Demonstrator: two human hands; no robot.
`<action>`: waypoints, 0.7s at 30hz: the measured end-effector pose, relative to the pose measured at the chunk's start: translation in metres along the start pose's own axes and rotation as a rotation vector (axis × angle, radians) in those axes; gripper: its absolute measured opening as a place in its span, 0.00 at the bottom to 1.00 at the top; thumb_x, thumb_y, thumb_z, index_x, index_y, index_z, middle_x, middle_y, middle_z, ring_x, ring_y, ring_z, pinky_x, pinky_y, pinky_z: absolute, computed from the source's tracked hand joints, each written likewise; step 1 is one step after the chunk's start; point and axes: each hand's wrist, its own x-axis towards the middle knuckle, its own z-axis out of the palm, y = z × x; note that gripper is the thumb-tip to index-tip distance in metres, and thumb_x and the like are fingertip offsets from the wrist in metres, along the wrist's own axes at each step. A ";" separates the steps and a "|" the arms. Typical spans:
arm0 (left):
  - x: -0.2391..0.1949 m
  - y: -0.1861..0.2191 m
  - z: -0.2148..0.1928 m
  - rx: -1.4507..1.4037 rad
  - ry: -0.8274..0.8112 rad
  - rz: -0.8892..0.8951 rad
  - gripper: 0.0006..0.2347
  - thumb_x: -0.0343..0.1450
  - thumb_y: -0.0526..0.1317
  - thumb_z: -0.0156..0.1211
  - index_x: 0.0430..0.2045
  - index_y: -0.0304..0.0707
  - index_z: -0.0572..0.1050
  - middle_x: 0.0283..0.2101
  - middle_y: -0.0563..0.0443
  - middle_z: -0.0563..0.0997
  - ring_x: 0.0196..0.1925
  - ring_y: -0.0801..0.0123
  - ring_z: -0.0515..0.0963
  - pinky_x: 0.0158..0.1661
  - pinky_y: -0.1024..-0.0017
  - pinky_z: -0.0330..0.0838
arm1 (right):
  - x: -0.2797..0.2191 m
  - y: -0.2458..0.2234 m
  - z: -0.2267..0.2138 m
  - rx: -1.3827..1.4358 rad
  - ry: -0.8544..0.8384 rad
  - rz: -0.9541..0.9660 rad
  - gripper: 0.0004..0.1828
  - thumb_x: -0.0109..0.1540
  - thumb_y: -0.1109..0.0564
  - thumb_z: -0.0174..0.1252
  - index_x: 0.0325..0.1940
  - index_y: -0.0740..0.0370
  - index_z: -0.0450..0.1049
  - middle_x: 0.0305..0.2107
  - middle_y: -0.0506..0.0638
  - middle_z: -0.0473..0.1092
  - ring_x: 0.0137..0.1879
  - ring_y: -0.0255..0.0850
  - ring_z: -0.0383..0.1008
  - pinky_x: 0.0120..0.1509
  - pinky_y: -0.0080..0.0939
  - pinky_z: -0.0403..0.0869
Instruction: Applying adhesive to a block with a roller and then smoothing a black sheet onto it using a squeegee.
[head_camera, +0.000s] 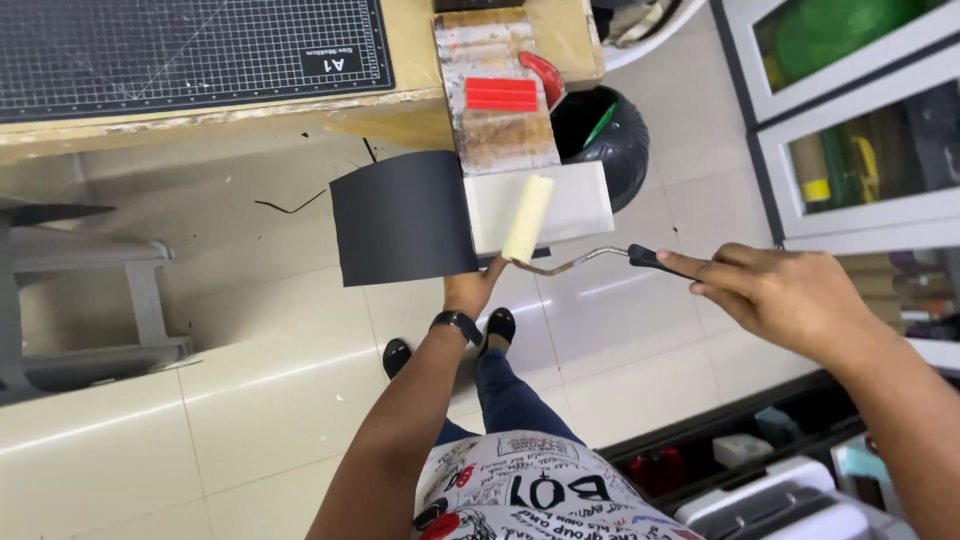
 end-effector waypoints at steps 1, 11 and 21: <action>-0.003 0.003 -0.002 -0.047 0.007 0.017 0.25 0.65 0.56 0.68 0.45 0.36 0.73 0.44 0.45 0.81 0.49 0.55 0.80 0.50 0.61 0.74 | 0.009 0.015 0.009 -0.032 0.049 -0.085 0.26 0.66 0.39 0.53 0.70 0.21 0.66 0.25 0.33 0.70 0.22 0.34 0.70 0.17 0.39 0.66; -0.006 0.003 -0.002 -0.040 0.026 0.072 0.23 0.66 0.44 0.73 0.53 0.35 0.73 0.52 0.44 0.81 0.56 0.54 0.80 0.55 0.60 0.74 | 0.085 0.052 0.055 0.032 -0.020 -0.282 0.25 0.67 0.38 0.49 0.69 0.13 0.64 0.27 0.33 0.70 0.28 0.37 0.75 0.19 0.44 0.69; -0.019 0.062 -0.019 -0.258 0.065 -0.075 0.31 0.58 0.47 0.79 0.55 0.38 0.72 0.52 0.47 0.82 0.55 0.61 0.82 0.56 0.65 0.77 | 0.087 0.082 0.081 0.143 0.116 -0.360 0.24 0.67 0.41 0.54 0.68 0.17 0.67 0.30 0.32 0.72 0.30 0.35 0.76 0.19 0.41 0.69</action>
